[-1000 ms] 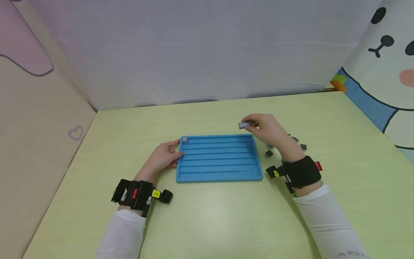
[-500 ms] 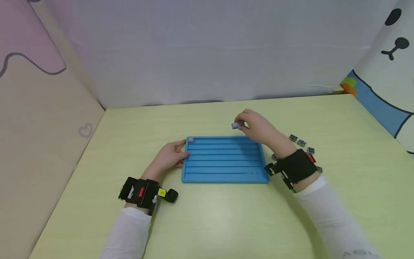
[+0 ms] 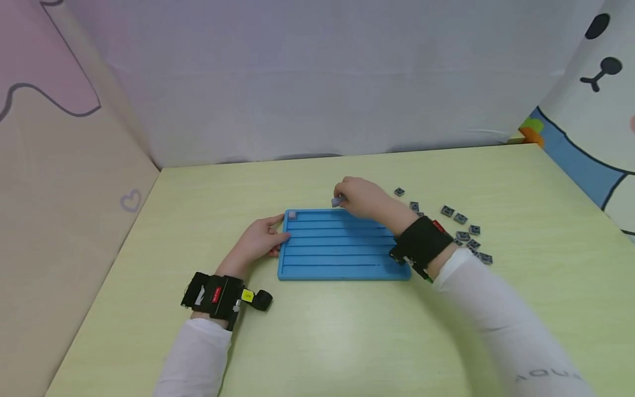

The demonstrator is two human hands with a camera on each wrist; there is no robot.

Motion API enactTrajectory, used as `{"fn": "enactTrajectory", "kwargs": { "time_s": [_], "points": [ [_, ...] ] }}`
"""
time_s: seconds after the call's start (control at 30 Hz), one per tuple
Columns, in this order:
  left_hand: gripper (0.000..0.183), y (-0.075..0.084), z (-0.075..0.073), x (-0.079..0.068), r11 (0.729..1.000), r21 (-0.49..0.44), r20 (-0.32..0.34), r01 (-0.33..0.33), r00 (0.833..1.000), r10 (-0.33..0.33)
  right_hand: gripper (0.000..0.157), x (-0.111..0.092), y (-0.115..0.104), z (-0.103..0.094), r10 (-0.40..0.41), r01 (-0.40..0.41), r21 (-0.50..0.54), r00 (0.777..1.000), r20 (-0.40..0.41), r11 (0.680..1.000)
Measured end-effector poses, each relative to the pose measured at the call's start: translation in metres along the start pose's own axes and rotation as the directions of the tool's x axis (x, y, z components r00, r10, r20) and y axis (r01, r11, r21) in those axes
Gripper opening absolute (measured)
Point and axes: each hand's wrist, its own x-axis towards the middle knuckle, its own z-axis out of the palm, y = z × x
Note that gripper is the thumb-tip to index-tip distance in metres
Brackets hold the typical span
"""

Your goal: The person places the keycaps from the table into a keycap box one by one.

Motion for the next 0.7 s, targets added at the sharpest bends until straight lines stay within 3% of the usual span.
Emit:
{"fn": "enactTrajectory", "kwargs": {
  "time_s": [0.4, 0.7],
  "points": [
    [0.064, 0.003, 0.004, 0.006, 1.000, 0.006, 0.004, 0.002, 1.000, -0.002, 0.023, 0.012, -0.005, 0.027, 0.005, 0.002, -0.104, 0.997, 0.072, 0.995],
    [0.064, 0.003, 0.004, 0.006, 1.000, 0.014, 0.008, 0.000, 1.000, 0.000, 0.022, 0.016, -0.007, 0.030, 0.007, 0.005, -0.146, 0.997, 0.075, 0.989]
  ]
}}
